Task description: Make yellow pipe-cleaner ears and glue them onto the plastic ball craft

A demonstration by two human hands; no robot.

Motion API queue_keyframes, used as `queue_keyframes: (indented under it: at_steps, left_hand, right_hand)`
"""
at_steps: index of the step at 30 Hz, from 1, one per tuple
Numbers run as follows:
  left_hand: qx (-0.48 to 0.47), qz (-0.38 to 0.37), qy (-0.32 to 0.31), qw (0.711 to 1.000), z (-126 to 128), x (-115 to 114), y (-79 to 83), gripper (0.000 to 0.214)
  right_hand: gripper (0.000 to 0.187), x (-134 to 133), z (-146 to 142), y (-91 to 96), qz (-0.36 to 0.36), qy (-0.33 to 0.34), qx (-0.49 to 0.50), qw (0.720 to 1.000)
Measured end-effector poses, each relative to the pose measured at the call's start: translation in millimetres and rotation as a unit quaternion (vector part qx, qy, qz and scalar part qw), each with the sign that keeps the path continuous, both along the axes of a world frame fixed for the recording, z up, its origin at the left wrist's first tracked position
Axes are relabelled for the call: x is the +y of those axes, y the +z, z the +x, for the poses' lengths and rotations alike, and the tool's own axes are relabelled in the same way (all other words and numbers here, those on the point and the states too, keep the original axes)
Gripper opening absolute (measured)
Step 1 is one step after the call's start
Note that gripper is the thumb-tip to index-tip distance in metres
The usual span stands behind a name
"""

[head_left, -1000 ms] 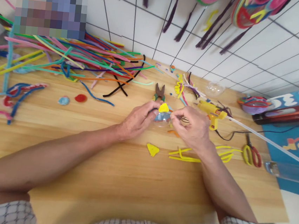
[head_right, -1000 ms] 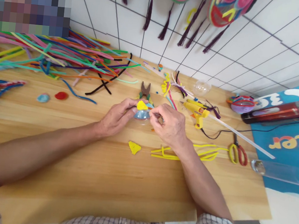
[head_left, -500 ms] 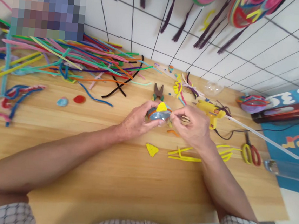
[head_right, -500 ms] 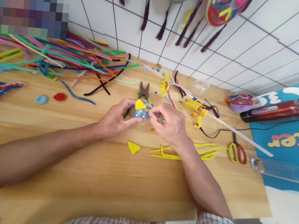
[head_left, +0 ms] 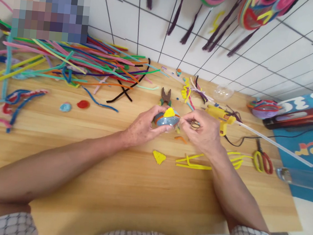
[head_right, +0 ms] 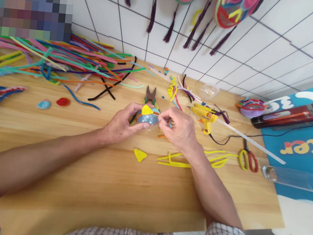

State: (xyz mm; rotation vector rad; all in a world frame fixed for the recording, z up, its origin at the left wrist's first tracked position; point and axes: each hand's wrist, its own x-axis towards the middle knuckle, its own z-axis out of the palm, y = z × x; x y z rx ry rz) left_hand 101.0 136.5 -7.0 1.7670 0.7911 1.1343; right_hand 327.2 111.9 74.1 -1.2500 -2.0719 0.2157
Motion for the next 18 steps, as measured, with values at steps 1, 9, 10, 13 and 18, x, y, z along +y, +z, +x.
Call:
queue_keyframes:
  at_steps: [1, 9, 10, 13, 18]
  left_hand:
    - [-0.003, -0.001, 0.0, 1.0, 0, 0, -0.2, 0.05]
    - [-0.011, -0.014, -0.013, 1.0, 0, 2, 0.7, 0.055]
    - [-0.013, -0.013, -0.015, 1.0, 0, 3, 1.0, 0.055]
    - [-0.011, -0.014, -0.022, 1.0, 0, 6, 1.7, 0.055]
    - [0.034, -0.011, -0.011, 0.999, -3, 9, 3.3, 0.054]
  right_hand:
    - [0.013, 0, 0, 0.0, -0.004, -0.001, 0.003, 1.0]
    - [0.01, 1, 0, 5.2, -0.037, -0.02, 0.043, 0.998]
    - [0.01, -1, 0, 9.6, -0.038, -0.029, 0.059, 0.997]
    - [0.008, -8, 0, 26.4, -0.039, -0.065, 0.11, 0.991]
    - [0.011, -36, 15, 42.1, -0.07, -0.068, 0.094, 0.991]
